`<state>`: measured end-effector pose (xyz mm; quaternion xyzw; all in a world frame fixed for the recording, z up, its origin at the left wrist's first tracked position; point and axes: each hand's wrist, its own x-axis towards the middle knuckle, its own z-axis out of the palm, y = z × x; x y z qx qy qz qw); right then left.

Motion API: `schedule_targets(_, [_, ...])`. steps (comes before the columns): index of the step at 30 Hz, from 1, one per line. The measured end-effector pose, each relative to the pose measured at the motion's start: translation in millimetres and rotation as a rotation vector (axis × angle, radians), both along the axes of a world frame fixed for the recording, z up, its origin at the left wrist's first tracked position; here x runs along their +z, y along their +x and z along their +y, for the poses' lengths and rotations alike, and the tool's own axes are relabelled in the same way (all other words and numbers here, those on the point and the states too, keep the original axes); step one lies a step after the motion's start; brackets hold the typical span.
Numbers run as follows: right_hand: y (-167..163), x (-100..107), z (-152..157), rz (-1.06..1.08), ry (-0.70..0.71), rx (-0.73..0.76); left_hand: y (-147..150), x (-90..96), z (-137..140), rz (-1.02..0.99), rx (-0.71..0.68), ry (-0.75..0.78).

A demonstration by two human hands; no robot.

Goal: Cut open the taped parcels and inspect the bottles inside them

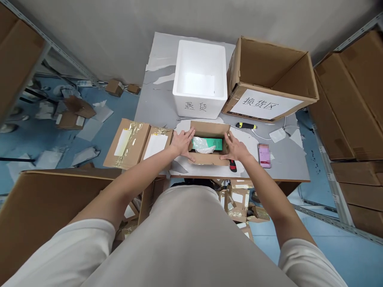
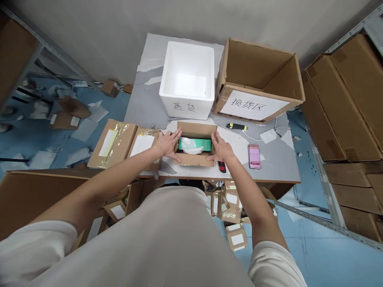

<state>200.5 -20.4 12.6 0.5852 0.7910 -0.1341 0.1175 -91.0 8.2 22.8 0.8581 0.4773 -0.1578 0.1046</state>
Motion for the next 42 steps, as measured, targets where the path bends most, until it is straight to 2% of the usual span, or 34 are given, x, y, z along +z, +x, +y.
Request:
schedule_targets(5, [29, -28, -6, 0.216, -0.062, -0.018, -11, -26.3, 1, -0.151, -0.004, 0.012])
schedule_targets(10, [37, -38, -14, 0.209, -0.043, -0.058, -13, -28.3, -2, -0.268, 0.026, 0.069])
schedule_targets(15, [32, -31, -9, 0.094, -0.034, 0.005, -25, -12.3, -2, -0.278, -0.041, 0.078])
schedule_targets(20, [25, -23, -7, 0.010, -0.045, 0.017, -26, -1.1, 7, -0.113, -0.150, 0.064])
schedule_targets(24, [21, -20, -6, -0.038, -0.066, -0.002, -15, -7.1, 8, -0.020, -0.114, 0.052])
schedule_targets(29, [19, -12, -13, -0.039, -0.066, -0.020, -16, -22.0, 5, -0.053, -0.086, -0.013])
schedule_targets(32, [6, 6, -21, -0.074, 0.081, 0.007, -18, -26.1, 6, -0.085, -0.063, -0.019])
schedule_targets(35, [-19, 19, -20, -0.040, 0.175, 0.124, -18, -27.2, 7, -0.135, -0.047, -0.026])
schedule_targets(38, [-44, 8, -3, -0.090, 0.092, 0.197, -18, -27.8, 6, -0.155, -0.021, -0.041])
schedule_targets(42, [-58, -30, 26, -0.244, 0.052, 0.196, -18, -29.8, 5, -0.169, -0.002, -0.047])
